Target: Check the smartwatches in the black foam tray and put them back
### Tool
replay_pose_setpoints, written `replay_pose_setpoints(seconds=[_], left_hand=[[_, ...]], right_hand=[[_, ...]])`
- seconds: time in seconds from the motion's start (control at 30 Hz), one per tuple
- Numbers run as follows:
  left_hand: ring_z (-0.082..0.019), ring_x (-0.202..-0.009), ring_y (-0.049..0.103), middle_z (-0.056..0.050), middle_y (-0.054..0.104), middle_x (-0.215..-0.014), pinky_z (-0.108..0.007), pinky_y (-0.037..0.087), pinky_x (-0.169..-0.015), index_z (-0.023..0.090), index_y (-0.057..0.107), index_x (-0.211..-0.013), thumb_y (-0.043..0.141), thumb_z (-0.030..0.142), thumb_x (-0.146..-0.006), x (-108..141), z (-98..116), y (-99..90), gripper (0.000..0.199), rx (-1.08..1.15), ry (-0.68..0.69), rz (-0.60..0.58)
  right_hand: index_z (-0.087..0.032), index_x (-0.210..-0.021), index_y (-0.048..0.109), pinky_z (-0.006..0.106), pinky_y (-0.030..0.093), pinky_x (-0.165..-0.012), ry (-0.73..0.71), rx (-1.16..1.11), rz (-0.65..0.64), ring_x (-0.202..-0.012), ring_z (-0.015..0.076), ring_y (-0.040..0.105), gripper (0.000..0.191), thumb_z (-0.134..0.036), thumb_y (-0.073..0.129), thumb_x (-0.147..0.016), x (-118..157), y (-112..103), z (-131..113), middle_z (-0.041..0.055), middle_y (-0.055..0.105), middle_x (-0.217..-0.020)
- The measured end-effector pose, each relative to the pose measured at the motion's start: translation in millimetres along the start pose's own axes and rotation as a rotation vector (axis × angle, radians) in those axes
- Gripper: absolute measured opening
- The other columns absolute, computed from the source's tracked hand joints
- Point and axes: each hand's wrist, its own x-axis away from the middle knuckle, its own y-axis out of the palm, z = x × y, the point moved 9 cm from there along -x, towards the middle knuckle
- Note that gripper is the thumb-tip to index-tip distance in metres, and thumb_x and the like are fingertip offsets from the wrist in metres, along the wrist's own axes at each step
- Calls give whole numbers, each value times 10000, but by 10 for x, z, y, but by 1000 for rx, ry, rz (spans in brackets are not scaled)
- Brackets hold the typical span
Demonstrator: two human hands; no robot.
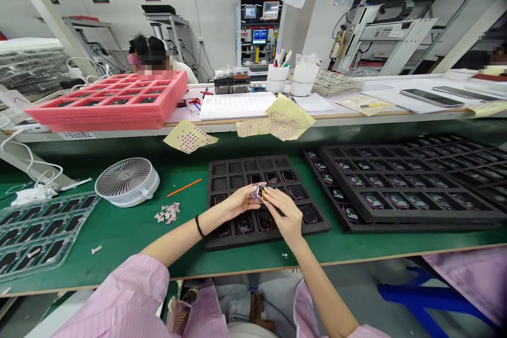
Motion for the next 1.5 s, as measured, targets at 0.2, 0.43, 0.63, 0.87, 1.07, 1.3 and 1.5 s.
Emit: replay_pose_setpoints(seconds=[0.2, 0.43, 0.63, 0.87, 1.07, 1.3, 1.5], left_hand=[[-111, -734, 664, -52, 706, -901, -209, 522, -679, 195, 638, -1144, 684, 259, -773, 64, -54, 53, 379, 48, 9, -48], [-120, -749, 677, -70, 702, -857, -266, 583, -777, 113, 674, -920, 582, 260, -875, 120, -144, 41, 179, 275, -20, 160], [-116, -761, 678, -65, 698, -865, -278, 586, -831, 108, 659, -877, 623, 234, -844, 106, -205, -46, 135, 351, -57, 265], [-132, -757, 685, -63, 693, -830, -231, 584, -745, 109, 653, -874, 597, 235, -862, 137, -177, -21, 138, 352, -79, 240], [-105, -670, 653, -51, 665, -735, -232, 562, -712, 107, 619, -778, 463, 173, -927, 153, -235, -2, 225, 375, -116, 263], [-152, -719, 653, -79, 649, -751, -321, 553, -764, 108, 586, -793, 347, 182, -943, 77, -317, -96, 291, 406, -149, 252], [-129, -571, 593, -39, 595, -630, -283, 534, -651, 134, 533, -714, 328, 227, -953, 114, -303, -41, 329, 439, -215, 218]], right_hand=[[-275, -1023, 721, 481, 532, -930, 0, -8, 32, -969, 236, 690, 235, -179, 572, -868, 20, -68, -23, 31, 729, -1026], [-271, -1044, 717, 489, 505, -979, 131, -42, 89, -978, 236, 687, 257, -174, 545, -879, -3, -15, -7, 20, 726, -1037], [-251, -1010, 732, 439, 540, -927, 366, -80, -60, -980, 257, 685, 225, -256, 557, -869, 18, 169, 261, 22, 727, -1029], [-218, -1119, 684, 416, 526, -944, 333, 1, -113, -1028, 262, 665, 302, -253, 606, -830, 63, 281, 219, 65, 692, -1126], [-197, -1057, 705, 375, 577, -843, 350, 95, -95, -923, 246, 703, 264, -201, 551, -843, 142, 350, 333, 82, 722, -1049], [-206, -1052, 707, 350, 593, -807, 281, 105, -42, -867, 230, 716, 249, -206, 539, -868, 105, 233, 275, 61, 736, -1006], [-209, -1150, 664, 349, 582, -864, -11, 103, -171, -968, 215, 691, 313, -152, 484, -901, 52, 324, 10, 74, 713, -1075]])
